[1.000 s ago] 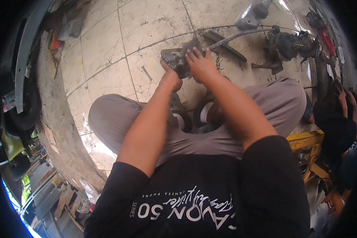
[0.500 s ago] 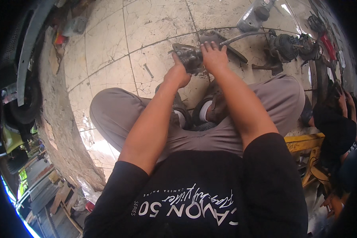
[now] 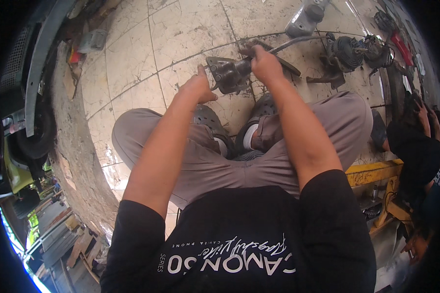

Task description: The person sits on the floor and uses a sanding block to smooth the surface of a metal mechanical component. They hold the part with one hand and rub the sanding block against it with the other, focusing on specific areas of the metal surface.

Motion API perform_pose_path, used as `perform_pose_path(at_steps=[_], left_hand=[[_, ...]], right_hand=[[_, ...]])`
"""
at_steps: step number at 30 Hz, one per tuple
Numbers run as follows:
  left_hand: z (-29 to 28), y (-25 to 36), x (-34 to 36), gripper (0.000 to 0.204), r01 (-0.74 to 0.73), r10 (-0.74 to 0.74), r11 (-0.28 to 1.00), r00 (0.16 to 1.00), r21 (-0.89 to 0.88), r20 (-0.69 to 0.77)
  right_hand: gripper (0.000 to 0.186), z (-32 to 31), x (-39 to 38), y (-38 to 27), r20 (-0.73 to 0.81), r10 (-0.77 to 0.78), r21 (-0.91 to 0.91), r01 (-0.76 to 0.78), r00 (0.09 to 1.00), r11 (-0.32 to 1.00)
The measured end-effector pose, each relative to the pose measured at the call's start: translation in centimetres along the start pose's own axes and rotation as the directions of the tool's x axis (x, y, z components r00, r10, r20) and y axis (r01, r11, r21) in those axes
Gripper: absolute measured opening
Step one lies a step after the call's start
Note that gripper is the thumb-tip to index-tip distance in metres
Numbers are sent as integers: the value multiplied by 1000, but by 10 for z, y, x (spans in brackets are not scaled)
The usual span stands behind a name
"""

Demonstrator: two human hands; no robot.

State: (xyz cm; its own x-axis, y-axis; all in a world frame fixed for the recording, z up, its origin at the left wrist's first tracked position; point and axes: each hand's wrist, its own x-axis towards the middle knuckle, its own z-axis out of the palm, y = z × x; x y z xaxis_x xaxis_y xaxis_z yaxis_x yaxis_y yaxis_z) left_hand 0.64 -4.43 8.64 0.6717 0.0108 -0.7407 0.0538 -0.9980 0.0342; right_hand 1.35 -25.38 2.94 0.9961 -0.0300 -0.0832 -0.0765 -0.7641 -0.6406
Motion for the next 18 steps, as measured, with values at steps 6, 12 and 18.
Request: perform_pose_path(at_steps=[6,12,18], left_hand=[[17,-6,18,144,-16,15,998,1000,-63,-16],[30,10,18,152,-38,13,983,990,-177,-141],[30,14,28,151,-48,30,985,994,-169,-105]], right_hand=[[49,28,-19,-2,130,-146,-407,187,981,894],[61,27,0,6,256,-71,-650,226,964,726],[53,30,4,9,379,-168,-616,384,910,688]])
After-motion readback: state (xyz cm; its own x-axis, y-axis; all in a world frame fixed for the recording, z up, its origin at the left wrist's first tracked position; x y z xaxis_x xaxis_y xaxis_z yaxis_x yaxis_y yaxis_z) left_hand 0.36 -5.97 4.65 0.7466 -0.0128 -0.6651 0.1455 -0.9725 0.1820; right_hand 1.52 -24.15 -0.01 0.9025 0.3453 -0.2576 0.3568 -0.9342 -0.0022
